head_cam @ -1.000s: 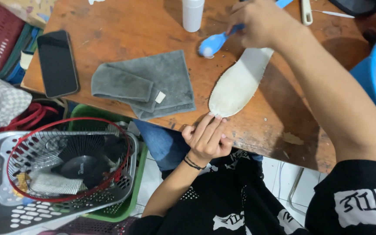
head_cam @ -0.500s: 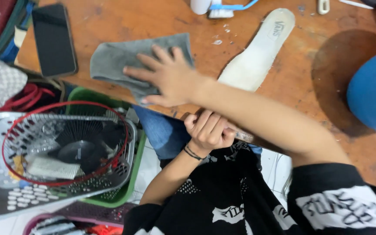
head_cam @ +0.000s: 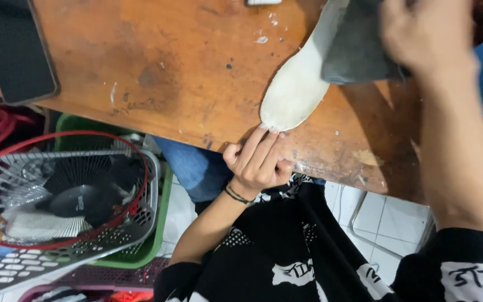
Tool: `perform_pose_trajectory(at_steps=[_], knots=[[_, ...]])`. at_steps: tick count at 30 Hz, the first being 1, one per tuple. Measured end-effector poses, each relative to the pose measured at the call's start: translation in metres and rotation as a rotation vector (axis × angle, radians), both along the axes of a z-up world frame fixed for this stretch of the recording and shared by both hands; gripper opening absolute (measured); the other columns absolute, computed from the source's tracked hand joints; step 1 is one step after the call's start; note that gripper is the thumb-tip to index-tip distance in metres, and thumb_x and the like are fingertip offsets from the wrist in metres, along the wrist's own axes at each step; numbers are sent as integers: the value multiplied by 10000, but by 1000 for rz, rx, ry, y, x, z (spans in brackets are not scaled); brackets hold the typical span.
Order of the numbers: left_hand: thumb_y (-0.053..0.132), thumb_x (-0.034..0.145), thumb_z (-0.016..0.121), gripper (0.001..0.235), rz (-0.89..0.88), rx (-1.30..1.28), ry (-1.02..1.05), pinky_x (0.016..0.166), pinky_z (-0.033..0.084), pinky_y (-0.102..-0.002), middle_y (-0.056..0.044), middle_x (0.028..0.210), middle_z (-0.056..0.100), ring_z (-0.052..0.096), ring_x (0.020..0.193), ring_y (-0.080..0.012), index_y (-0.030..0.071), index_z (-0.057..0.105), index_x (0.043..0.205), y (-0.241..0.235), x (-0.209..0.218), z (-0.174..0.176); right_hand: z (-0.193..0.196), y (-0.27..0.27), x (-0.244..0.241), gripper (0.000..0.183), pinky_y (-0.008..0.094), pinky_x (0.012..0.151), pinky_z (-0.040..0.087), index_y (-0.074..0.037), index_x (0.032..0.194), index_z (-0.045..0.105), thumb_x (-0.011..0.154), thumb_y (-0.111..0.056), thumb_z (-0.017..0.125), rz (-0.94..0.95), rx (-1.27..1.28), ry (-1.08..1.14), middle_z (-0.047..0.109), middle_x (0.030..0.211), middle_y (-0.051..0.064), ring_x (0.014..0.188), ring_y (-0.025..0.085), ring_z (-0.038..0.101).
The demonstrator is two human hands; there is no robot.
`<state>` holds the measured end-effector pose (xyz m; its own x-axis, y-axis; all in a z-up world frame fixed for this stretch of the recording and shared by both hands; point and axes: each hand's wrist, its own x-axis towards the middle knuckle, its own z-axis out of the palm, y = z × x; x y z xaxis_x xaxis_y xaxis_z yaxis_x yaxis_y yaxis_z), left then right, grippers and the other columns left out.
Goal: The person scrubs a white shoe insole with a blue brush and a white cleaning liquid, then wipes it with a gray cloth. The person repeats the scrubbing and wiping steps multiple times on the same insole.
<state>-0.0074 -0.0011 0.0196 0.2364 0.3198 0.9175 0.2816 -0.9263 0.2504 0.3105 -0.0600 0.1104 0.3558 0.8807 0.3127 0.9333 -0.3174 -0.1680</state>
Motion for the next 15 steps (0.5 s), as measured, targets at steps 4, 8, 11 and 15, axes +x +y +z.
perform_pose_trajectory(at_steps=[4, 8, 11, 15], knots=[[176, 792, 460, 349, 3, 21, 22, 755, 334, -344, 6, 940, 786, 755, 927, -177, 113, 800, 839, 1, 1, -2, -38, 30, -39, 513, 603, 1212, 269, 109, 1420, 490, 930, -6, 392, 334, -5, 260, 403, 1549, 401, 1454, 588, 313], [190, 805, 456, 355, -22, 14, 55, 779, 333, -362, 1, 928, 786, 763, 931, -183, 114, 802, 827, -2, -2, 3, -19, 9, -116, 361, 610, 1218, 295, 120, 1328, 544, 1025, -29, 417, 471, -45, 278, 508, 1491, 367, 1438, 543, 419], [166, 766, 471, 328, -22, 40, 57, 784, 311, -355, -16, 887, 787, 761, 895, -187, 101, 791, 797, -1, 0, 3, -6, -6, -167, 290, 554, 1225, 439, 3, 1123, 630, 1068, -68, 355, 697, 134, 408, 691, 1226, 228, 1267, 403, 642], [168, 853, 475, 252, -24, 68, 53, 726, 317, -347, -21, 748, 678, 587, 702, -192, 125, 653, 680, 0, -3, -2, -22, -28, -155, 178, 445, 907, 432, -29, 1018, 565, 989, -93, 402, 549, -75, 641, 566, 1103, 147, 1050, 301, 504]])
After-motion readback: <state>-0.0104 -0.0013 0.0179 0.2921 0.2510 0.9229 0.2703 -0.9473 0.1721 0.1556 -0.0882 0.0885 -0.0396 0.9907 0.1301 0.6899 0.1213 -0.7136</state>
